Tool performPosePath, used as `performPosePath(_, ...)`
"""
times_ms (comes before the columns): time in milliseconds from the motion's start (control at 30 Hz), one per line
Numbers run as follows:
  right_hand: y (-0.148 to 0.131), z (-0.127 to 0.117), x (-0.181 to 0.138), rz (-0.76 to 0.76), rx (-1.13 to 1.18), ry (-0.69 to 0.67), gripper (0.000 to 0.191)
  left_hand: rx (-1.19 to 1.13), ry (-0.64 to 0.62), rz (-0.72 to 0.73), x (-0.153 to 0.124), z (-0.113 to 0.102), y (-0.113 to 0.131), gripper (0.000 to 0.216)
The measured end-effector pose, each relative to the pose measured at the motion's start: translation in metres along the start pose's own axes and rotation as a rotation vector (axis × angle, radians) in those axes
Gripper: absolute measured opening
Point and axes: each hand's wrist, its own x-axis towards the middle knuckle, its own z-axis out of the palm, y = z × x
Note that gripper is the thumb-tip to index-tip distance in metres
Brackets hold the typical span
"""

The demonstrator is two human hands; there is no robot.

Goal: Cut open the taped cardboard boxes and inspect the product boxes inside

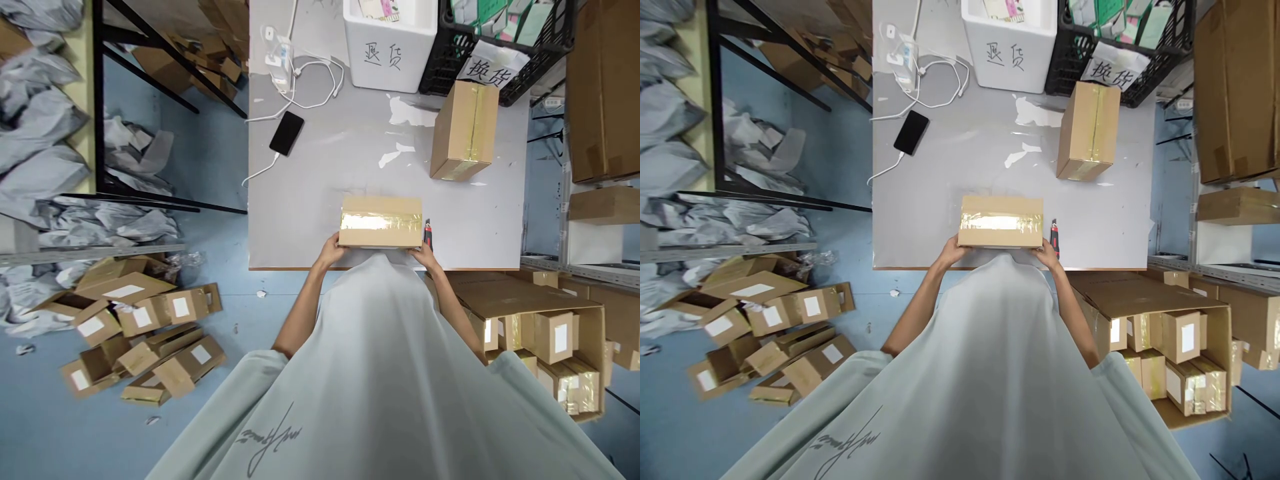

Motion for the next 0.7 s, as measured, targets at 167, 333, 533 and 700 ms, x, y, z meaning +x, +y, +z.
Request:
performPosePath(167,-0.019,-0.013,-0.008,-0.121,0.118,-0.048,0.077,-0.067,-0.034,0.065,-0.012,-0.013,0.015,0.054)
performPosePath(333,-0.049,-0.013,-0.009,-0.178,0.112,-0.051,0.084,-0.048,0.0,0.092,-0.014,-0.013,0.024,0.064)
performPosePath(533,-0.052,-0.008,-0.007,-0.129,0.099,-0.042,0.073,-0.079,0.071,0.025,-0.01,-0.007,0.009,0.069)
performPosePath(700,-0.023,-0.009,0.0,-0.055,0.045,0.084,0.066,-0.187,0.17,-0.115,-0.012,-0.001,-0.01,0.058)
